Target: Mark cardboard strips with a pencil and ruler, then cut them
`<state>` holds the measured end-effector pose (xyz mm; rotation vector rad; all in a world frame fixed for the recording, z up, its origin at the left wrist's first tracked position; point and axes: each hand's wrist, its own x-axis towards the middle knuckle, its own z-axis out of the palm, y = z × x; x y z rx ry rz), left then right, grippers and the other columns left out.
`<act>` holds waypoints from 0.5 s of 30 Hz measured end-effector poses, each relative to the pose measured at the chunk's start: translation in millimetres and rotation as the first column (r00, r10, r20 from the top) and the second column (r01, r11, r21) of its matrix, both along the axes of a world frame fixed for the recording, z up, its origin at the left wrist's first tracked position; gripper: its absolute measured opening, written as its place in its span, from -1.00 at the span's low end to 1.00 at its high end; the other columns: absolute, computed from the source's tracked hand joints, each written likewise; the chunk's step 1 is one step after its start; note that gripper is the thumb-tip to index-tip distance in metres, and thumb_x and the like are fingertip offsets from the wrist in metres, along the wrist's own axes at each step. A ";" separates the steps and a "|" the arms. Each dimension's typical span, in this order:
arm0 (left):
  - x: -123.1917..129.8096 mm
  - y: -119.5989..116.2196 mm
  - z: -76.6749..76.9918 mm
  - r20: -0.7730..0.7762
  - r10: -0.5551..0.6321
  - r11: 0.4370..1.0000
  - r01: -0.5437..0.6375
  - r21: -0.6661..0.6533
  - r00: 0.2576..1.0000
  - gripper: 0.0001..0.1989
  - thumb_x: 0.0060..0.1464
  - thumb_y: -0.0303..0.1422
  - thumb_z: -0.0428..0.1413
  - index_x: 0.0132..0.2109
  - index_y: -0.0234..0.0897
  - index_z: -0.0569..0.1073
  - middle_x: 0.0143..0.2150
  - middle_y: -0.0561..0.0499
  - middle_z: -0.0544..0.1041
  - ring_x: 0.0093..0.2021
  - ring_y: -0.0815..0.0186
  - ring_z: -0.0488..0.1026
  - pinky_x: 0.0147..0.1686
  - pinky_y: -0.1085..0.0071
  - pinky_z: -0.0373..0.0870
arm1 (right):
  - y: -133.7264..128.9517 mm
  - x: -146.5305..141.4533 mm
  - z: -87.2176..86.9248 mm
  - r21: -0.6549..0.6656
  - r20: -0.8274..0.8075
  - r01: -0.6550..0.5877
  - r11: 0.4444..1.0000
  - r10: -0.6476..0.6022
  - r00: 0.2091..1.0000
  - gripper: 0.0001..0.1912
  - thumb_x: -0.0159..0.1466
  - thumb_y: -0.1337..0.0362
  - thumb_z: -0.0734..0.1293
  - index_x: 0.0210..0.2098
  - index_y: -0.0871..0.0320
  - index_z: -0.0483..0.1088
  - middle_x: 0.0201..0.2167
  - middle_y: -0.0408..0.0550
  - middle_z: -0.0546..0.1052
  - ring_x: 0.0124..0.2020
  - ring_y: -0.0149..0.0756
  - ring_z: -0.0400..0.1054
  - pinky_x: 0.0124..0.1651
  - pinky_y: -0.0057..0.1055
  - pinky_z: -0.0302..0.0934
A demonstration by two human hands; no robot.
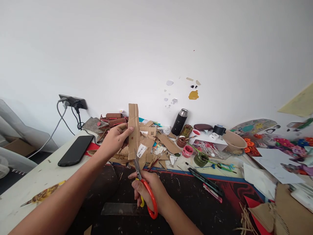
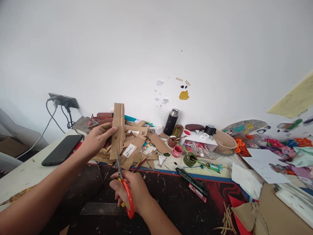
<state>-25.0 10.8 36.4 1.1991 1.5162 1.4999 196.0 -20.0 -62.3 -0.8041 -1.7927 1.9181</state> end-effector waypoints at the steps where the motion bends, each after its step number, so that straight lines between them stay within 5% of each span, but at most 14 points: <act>1: 0.3 0.0 -0.1 -0.001 0.000 1.000 0.000 -0.001 1.000 -0.49 -0.05 0.11 0.43 -0.19 -0.21 0.63 -0.57 0.12 0.44 -0.67 0.36 0.23 -0.68 0.41 0.10 | 0.0 0.0 0.0 0.002 0.002 0.001 1.000 -0.001 1.000 -0.05 0.26 -0.52 0.41 0.15 0.24 0.57 -0.54 -0.20 0.47 -0.64 -0.40 0.35 -0.53 -0.47 0.33; 15: -4.2 2.5 -4.1 -0.041 0.006 1.000 -0.006 0.002 0.999 -0.45 -0.03 0.17 0.40 -0.16 -0.21 0.62 -0.58 0.15 0.40 -0.66 0.37 0.22 -0.68 0.43 0.11 | -0.2 0.4 -3.2 0.032 -0.004 0.002 0.999 -0.002 1.000 -0.11 0.32 -0.45 0.42 0.17 0.25 0.58 -0.54 -0.19 0.49 -0.63 -0.40 0.38 -0.53 -0.49 0.33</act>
